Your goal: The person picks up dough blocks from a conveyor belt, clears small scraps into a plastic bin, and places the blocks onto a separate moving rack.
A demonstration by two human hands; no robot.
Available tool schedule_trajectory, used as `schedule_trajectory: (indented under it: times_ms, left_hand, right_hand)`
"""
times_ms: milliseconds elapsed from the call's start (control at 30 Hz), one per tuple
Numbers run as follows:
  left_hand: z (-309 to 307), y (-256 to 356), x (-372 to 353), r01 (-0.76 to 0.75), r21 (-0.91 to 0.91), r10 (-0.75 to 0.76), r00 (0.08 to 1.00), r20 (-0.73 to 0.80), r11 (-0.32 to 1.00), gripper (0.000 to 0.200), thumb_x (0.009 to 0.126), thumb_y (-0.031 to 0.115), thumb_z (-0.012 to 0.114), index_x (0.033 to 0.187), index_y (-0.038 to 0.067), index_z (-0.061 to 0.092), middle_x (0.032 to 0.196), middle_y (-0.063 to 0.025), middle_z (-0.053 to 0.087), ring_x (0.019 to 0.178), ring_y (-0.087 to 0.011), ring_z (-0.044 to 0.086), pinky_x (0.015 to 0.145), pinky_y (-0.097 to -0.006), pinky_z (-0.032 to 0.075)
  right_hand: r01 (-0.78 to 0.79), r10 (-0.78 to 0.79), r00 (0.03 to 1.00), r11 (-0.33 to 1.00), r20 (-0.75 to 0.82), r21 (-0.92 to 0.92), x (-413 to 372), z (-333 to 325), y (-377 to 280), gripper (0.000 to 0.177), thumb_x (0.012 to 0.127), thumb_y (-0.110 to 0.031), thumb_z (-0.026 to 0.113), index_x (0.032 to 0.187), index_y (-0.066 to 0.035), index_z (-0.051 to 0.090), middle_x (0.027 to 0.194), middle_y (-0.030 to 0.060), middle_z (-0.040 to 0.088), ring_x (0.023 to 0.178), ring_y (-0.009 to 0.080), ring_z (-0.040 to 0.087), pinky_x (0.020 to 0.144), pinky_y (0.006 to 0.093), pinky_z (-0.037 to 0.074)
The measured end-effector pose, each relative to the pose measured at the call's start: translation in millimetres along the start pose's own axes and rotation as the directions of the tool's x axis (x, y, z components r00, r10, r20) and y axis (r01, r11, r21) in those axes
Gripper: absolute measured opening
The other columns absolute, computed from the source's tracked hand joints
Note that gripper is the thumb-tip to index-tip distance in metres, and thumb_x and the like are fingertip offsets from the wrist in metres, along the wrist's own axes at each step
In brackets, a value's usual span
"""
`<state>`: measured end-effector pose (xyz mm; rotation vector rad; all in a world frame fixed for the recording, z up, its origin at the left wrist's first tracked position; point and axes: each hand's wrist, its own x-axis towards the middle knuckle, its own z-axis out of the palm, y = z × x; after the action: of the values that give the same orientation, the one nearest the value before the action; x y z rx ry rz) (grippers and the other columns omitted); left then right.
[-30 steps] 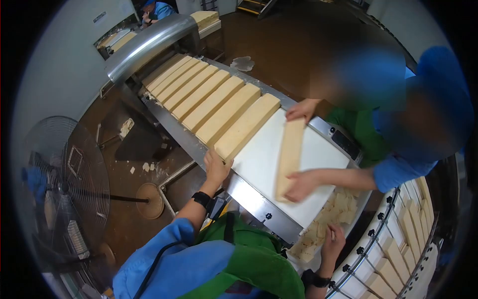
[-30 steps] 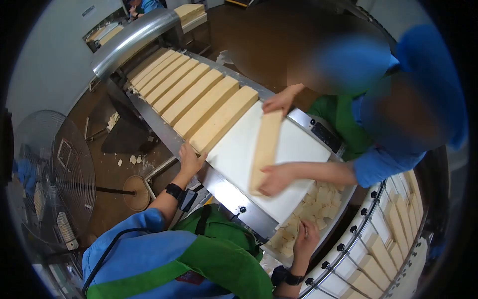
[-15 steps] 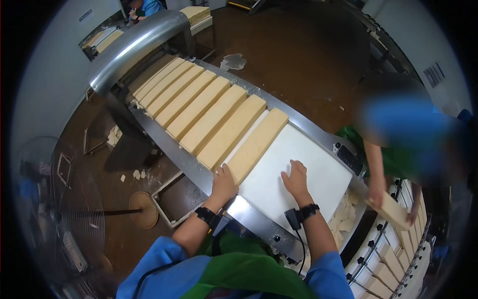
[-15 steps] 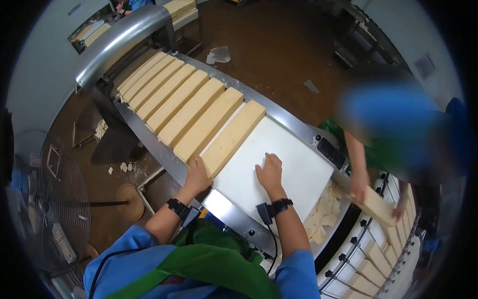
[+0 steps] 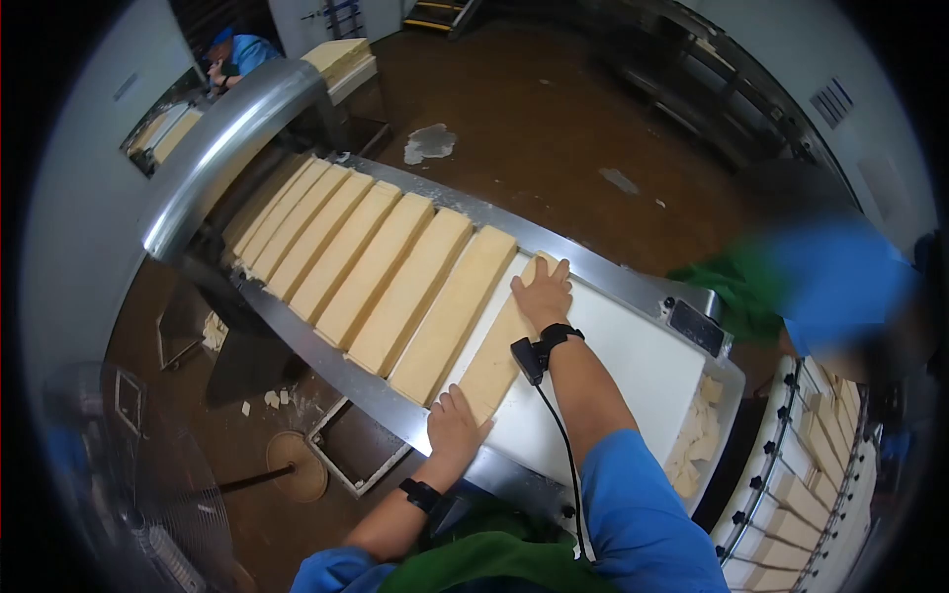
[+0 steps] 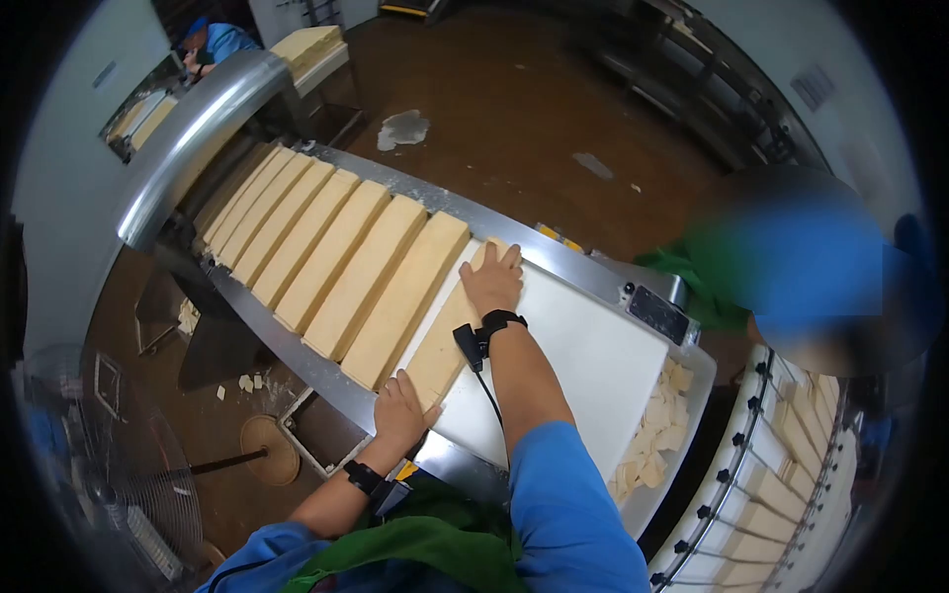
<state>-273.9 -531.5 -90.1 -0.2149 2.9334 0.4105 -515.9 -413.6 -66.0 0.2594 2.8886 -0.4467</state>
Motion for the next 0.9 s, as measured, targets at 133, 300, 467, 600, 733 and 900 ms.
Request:
schedule_trajectory:
  times_ms: [133,300,467,600,733,900]
  left_hand:
    - [7,1,1,-0.116,-0.04,0.117,0.993,0.027,0.992,0.094,0.068,0.045,0.079,0.128,-0.013,0.035,0.11,-0.0241,0.051,0.098,-0.0358,0.055,0.082,-0.0418,0.049]
    - [-6,50,-13,-0.311,-0.244,0.363,0.907,0.212,0.919,0.095,0.068,0.04,0.08,0.132,-0.01,0.031,0.113,-0.0276,0.048,0.097,-0.0421,0.056,0.084,-0.0479,0.05]
    - [11,124,-46,-0.42,-0.388,0.541,0.789,0.29,0.82,0.082,0.073,0.032,0.077,0.131,-0.003,0.032,0.117,-0.0302,0.042,0.089,-0.0493,0.06,0.076,-0.0528,0.053]
    - [24,180,-79,-0.559,-0.411,0.627,0.777,0.043,0.72,0.076,0.069,0.014,0.079,0.13,0.001,0.036,0.119,-0.0286,0.039,0.099,-0.0477,0.055,0.084,-0.0499,0.049]
    - [9,253,-135,-0.691,-0.514,0.797,0.603,-0.022,0.509,0.076,0.068,0.008,0.078,0.133,0.006,0.04,0.126,-0.0249,0.036,0.107,-0.045,0.05,0.091,-0.0468,0.048]
    - [-3,340,-220,-0.836,-0.539,0.969,0.207,-0.132,0.105,0.076,0.068,0.009,0.077,0.135,0.009,0.043,0.134,-0.0245,0.034,0.107,-0.0428,0.052,0.089,-0.0444,0.049]
  right_hand:
    - [-0.154,0.16,0.986,0.98,-0.04,0.128,-21,-24,45,0.074,0.078,-0.041,0.062,0.141,-0.012,0.036,0.148,0.0252,0.021,0.121,0.0466,0.044,0.098,0.0493,0.044]
    - [-0.457,0.482,0.875,0.851,-0.039,0.26,-76,-69,172,0.09,0.072,-0.043,0.068,0.142,-0.001,0.03,0.15,0.0299,0.013,0.126,0.0476,0.04,0.099,0.0509,0.043]
    - [-0.505,0.65,0.719,0.732,-0.245,0.458,-150,-83,290,0.092,0.072,-0.039,0.073,0.138,0.005,0.027,0.15,0.0347,0.005,0.13,0.0483,0.037,0.098,0.0508,0.044]
    - [-0.36,0.732,0.523,0.654,-0.437,0.665,-228,-73,378,0.091,0.072,-0.032,0.075,0.135,0.004,0.02,0.142,0.0354,0.018,0.117,0.0527,0.046,0.099,0.0493,0.043]
    - [-0.358,0.863,0.238,0.505,-0.446,0.785,-367,-128,444,0.084,0.074,-0.033,0.071,0.135,0.003,0.025,0.135,0.0331,0.028,0.114,0.0512,0.047,0.097,0.0504,0.042]
    - [-0.478,0.927,-0.061,0.298,-0.37,0.826,-520,-147,546,0.077,0.077,-0.037,0.068,0.131,0.006,0.035,0.128,0.0318,0.042,0.111,0.0487,0.052,0.096,0.0493,0.044]
